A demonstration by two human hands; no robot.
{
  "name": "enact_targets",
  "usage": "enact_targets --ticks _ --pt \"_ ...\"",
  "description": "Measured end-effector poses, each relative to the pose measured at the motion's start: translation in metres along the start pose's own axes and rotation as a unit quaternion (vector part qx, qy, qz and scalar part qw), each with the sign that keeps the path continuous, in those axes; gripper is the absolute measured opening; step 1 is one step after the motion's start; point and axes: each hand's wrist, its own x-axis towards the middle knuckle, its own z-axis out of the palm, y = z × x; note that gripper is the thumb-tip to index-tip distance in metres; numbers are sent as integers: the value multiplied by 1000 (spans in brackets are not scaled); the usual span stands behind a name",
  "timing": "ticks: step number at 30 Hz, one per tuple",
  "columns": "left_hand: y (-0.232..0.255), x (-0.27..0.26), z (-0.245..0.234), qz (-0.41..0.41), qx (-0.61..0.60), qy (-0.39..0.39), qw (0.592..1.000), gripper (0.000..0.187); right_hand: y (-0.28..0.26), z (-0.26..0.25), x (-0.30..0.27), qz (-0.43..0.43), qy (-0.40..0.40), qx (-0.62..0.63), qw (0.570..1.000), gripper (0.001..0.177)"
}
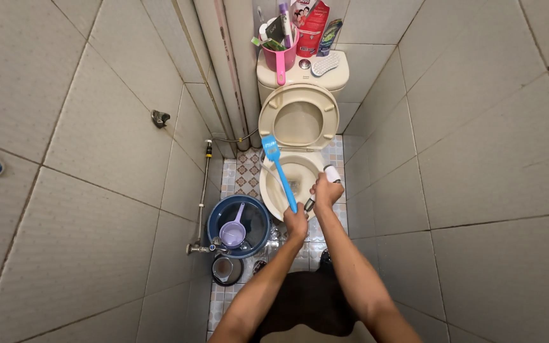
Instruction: Scrubbing the lid and seat of a toilet using a brush and a sponge.
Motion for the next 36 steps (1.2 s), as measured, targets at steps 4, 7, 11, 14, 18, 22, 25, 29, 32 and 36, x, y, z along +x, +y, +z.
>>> enact_targets --ticks 4,7,11,14,18,22,25,29,32,36 --pt "11 -25 -8 -13 -15 11 1000 30 15 -2 6 -7 3 -63 998 22" --pt "9 -21 -7 -2 -32 11 999 31 13 -2 -1 -8 -11 -9 1000 19" --pt "-10 5 -4 23 -46 22 998 31 12 5 -2 -1 -37 10 999 18" --pt "7 -24 -12 6 -36 18 999 29 25 -2 9 -6 -13 -26 1000 18" --pt "2 -16 -6 14 18 -24 999 30 22 -17 17 -36 70 -59 995 24" --pt "18 1 9 53 2 -51 997 29 -23 -5 -9 -48 71 41 996 22" --pt "35 -5 10 68 -18 -34 997 30 -32 10 -11 -88 11 6 996 17" --pt "32 -1 12 45 -59 5 997 27 -28 14 -8 -88 15 1 996 24" --pt "17 10 14 34 -49 -3 998 27 -16 8 -2 -86 32 18 996 25" --pt "7 19 12 43 -59 0 997 25 -33 14 -26 -80 -39 19 996 27"
